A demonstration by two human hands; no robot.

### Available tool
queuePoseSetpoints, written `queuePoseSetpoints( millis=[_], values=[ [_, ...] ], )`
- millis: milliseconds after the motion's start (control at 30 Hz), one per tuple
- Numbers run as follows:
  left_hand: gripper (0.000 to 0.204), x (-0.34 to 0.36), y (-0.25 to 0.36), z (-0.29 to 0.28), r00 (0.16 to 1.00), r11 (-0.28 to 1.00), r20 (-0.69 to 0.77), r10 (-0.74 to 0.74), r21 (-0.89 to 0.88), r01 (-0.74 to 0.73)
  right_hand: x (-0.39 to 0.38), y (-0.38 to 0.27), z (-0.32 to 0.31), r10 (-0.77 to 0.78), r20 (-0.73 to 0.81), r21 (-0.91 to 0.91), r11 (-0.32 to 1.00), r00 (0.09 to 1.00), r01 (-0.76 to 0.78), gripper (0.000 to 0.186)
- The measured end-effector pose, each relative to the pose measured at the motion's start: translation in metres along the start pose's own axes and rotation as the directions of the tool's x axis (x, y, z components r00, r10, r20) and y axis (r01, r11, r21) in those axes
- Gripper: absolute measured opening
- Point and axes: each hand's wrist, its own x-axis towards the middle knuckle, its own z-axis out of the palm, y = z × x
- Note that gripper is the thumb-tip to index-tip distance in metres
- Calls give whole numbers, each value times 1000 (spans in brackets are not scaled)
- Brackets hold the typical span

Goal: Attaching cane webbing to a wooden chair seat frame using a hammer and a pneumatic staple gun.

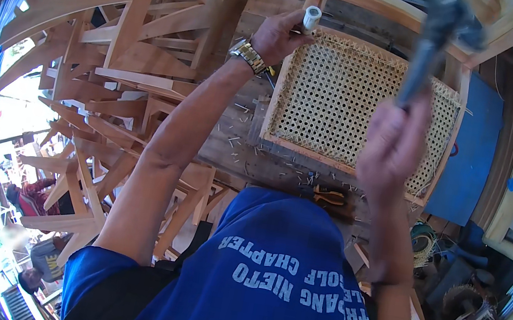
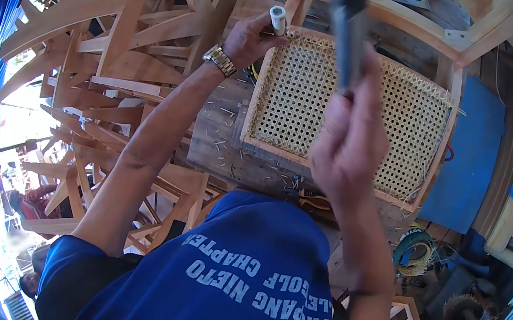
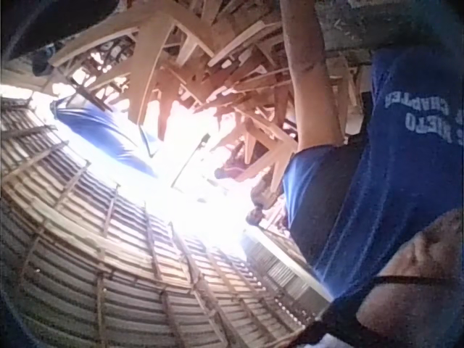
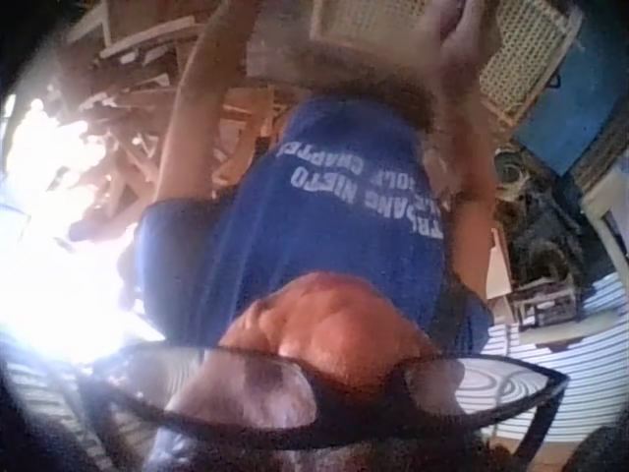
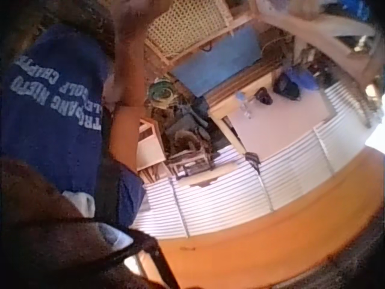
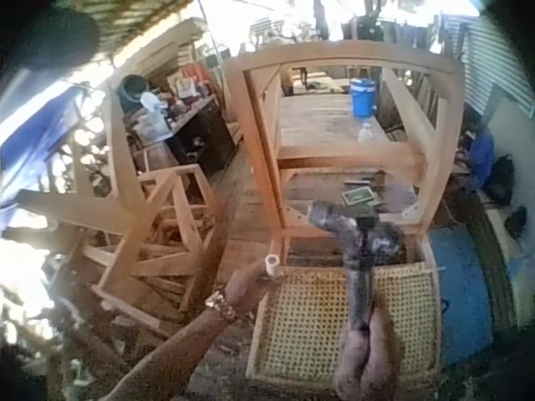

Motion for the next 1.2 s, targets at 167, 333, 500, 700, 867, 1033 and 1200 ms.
queuePoseSetpoints(
  millis=[167,333,500,700,867,1033,1200],
  values=[
    [41,1,-3,-1,1000,1000,-3,12,-22,-12,12,22,10,358,283,-384,892,890,-236,48],
    [35,-1,-1,-2,997,998,41,-62,19,62,4,23,12,209,254,-365,925,944,-107,44],
    [25,-3,2,-8,997,997,41,-72,30,70,3,31,-1,452,282,-423,850,846,-313,41],
    [18,-16,1,6,990,998,-138,-37,-50,31,-30,21,-27,475,115,-251,864,872,-437,44],
    [21,-13,12,6,989,974,-132,72,224,-41,-35,15,-33,568,49,-113,820,822,-561,44],
    [21,-1,40,-10,978,995,-197,66,80,-51,-37,18,-39,669,20,-88,741,743,-665,46],
    [21,-6,45,-22,981,999,-195,-12,-39,4,-46,23,-35,688,28,-69,725,725,-685,45]
  ],
)
